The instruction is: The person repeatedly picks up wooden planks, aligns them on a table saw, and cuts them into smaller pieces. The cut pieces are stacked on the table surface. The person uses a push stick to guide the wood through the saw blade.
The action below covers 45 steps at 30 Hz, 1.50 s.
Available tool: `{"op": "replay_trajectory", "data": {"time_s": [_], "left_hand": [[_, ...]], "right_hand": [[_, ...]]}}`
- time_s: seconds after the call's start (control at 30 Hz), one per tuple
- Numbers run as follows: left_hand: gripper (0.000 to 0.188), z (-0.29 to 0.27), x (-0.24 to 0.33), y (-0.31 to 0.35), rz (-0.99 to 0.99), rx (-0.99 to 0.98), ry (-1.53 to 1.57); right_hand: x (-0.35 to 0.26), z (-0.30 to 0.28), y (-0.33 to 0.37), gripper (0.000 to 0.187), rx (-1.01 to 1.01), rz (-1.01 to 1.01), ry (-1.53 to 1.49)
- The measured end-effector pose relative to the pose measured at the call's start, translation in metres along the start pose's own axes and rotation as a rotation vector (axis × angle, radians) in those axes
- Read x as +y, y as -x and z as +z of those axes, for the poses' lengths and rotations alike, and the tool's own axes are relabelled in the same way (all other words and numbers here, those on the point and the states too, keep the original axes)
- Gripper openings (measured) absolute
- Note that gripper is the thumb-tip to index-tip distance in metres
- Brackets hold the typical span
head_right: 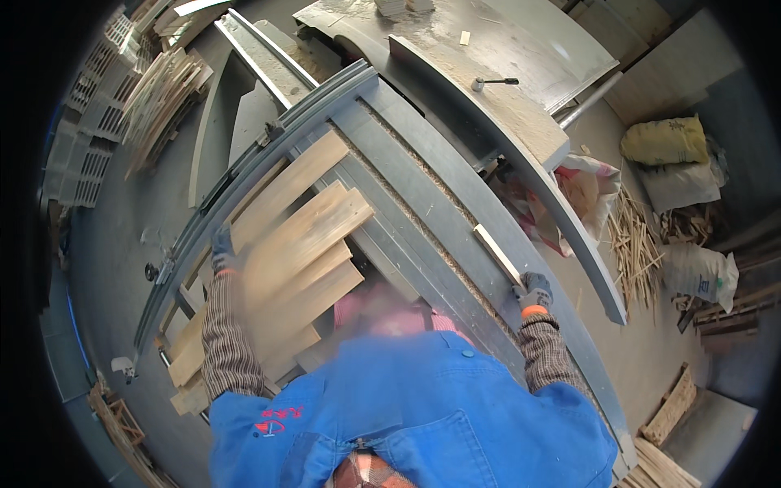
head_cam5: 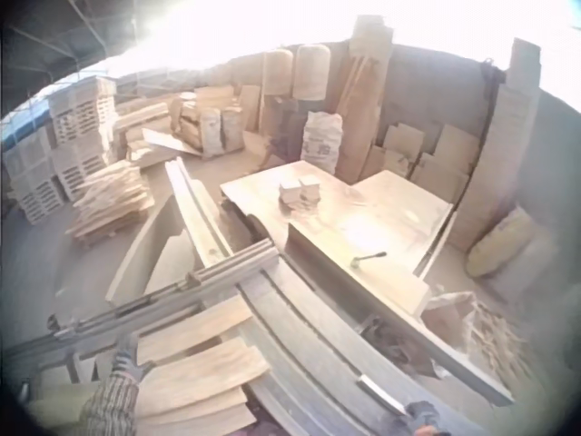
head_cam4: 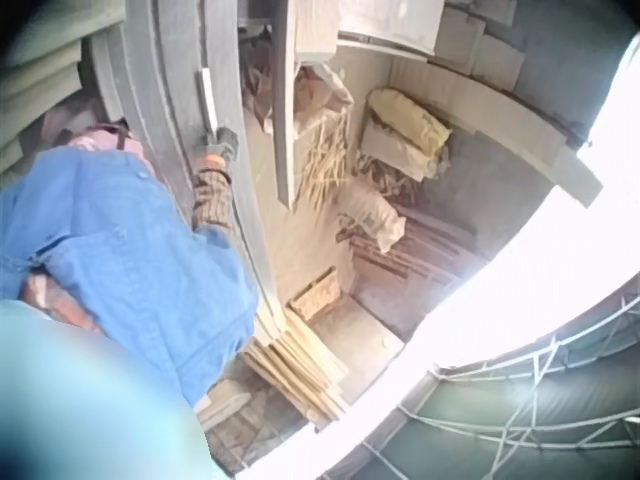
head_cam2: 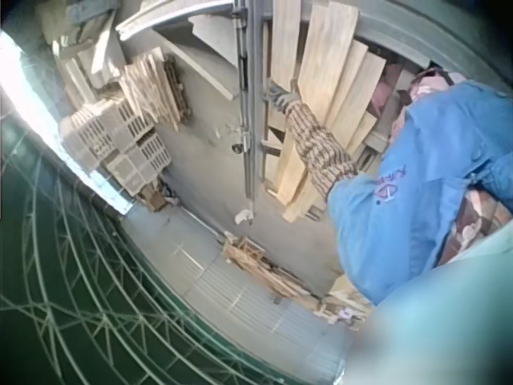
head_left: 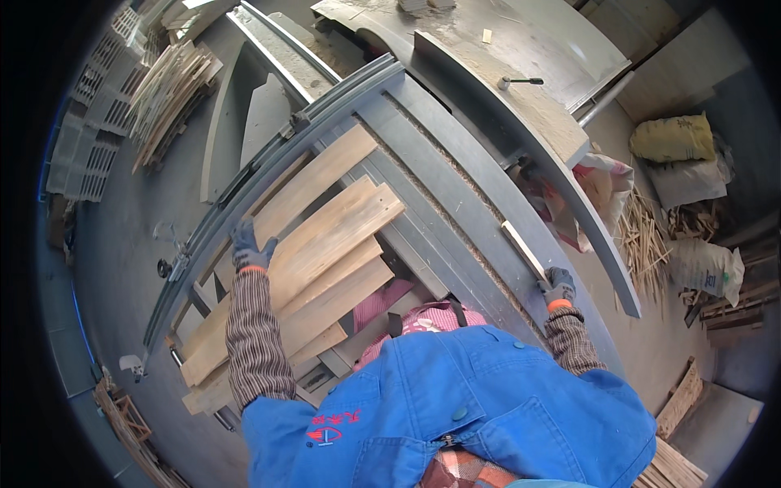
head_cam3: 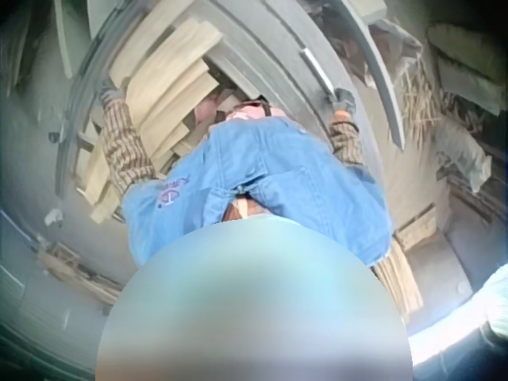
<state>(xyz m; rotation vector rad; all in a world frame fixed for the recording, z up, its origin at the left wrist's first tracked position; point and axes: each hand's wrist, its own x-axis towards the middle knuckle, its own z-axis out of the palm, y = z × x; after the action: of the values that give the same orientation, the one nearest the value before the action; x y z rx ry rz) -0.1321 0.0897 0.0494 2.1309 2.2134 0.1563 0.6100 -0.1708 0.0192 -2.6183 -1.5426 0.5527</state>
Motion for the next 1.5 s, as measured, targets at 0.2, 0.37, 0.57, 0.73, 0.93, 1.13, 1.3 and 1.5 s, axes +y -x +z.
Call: {"op": "replay_trajectory", "data": {"time_s": [0.2,0.37,0.57,0.73,0.93,1.13,1.3,1.5], "left_hand": [[0.102,0.030,0.046,-0.089,-0.088,-0.519,-0.220],[0.102,0.047,0.063,-0.128,-0.093,-0.550,-0.212],[0.103,0.043,0.073,-0.134,-0.043,-0.512,-0.166],[0.094,0.046,0.100,-0.141,0.159,-0.301,-0.107],[0.076,0.047,0.171,-0.188,0.308,-0.109,0.070],[0.072,0.066,0.245,-0.231,0.363,-0.114,0.114],[0.069,0.093,0.265,-0.269,0.303,-0.119,0.196],[0.069,0.119,0.292,-0.312,0.246,-0.200,0.145]], "right_hand": [[0.003,-0.001,-0.038,0.022,0.011,-0.115,-0.170],[0.004,0.006,-0.062,0.038,-0.127,-0.054,-0.048],[0.021,-0.005,-0.062,0.032,-0.061,-0.101,0.015],[-0.019,-0.025,-0.109,0.026,0.062,-0.086,-0.459],[-0.110,-0.051,-0.255,0.029,0.287,-0.254,-0.382],[-0.119,-0.072,-0.316,0.051,0.102,-0.226,0.030],[-0.058,-0.073,-0.227,0.052,0.145,-0.153,-0.018],[-0.050,-0.069,-0.163,0.059,0.109,-0.045,-0.326]]}}
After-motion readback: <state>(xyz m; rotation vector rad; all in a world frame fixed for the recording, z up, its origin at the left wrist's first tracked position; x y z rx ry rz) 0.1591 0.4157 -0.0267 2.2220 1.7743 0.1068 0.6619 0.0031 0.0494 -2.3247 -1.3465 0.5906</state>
